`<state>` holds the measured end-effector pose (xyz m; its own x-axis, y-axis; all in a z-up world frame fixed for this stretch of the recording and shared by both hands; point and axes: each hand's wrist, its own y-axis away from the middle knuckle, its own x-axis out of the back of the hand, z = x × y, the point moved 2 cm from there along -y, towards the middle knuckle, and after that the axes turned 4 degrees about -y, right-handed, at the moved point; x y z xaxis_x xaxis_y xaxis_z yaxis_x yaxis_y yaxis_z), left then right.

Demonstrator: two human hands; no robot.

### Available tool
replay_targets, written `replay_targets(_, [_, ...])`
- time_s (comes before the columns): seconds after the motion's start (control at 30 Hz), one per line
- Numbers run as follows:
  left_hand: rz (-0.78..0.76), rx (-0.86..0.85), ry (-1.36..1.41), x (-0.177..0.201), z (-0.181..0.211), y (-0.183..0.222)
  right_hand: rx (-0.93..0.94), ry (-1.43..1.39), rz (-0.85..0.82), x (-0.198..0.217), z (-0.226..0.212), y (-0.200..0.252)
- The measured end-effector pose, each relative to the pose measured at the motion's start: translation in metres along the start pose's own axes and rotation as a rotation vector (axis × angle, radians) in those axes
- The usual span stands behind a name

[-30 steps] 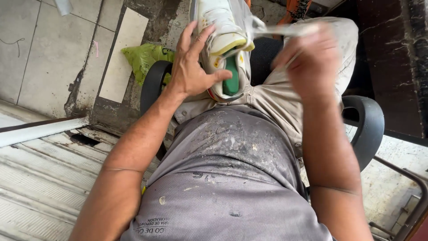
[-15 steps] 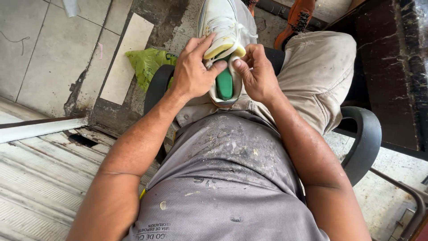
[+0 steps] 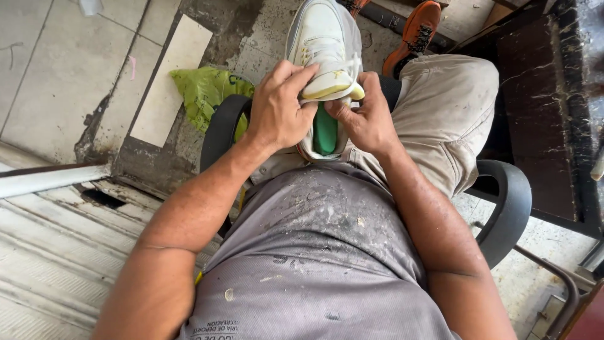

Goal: Hammering the sole of a sneaker and then lacing it up

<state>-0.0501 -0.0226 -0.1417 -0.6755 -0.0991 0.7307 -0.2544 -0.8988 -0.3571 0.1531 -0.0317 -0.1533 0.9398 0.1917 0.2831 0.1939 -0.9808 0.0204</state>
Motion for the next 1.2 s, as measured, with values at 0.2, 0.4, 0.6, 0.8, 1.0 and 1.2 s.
replay_targets(0.2, [-0.175,0.083,-0.03,0.01,-0.009,-0.014,0.199,0.328,0.115,0.01,-0.03,0.007])
replay_targets(0.4, [-0.533,0.163,0.053,-0.001,-0.016,-0.021,0.277,0.289,-0.066,0.022,-0.034,0.007])
replay_targets(0.6, [-0.454,0.02,0.428,-0.007,-0.027,-0.023,0.249,0.136,-0.069,0.031,-0.015,0.005])
replay_targets(0.8, [-0.263,0.488,0.985,0.005,-0.007,-0.046,0.01,0.006,0.067,0.014,-0.014,0.017])
replay_targets(1.0, [-0.752,0.432,0.459,0.046,0.013,-0.076,-0.006,0.265,0.166,0.01,-0.024,0.022])
replay_targets(1.2, [-0.886,0.352,0.12,0.049,0.008,-0.087,-0.053,0.253,0.142,0.007,-0.026,0.026])
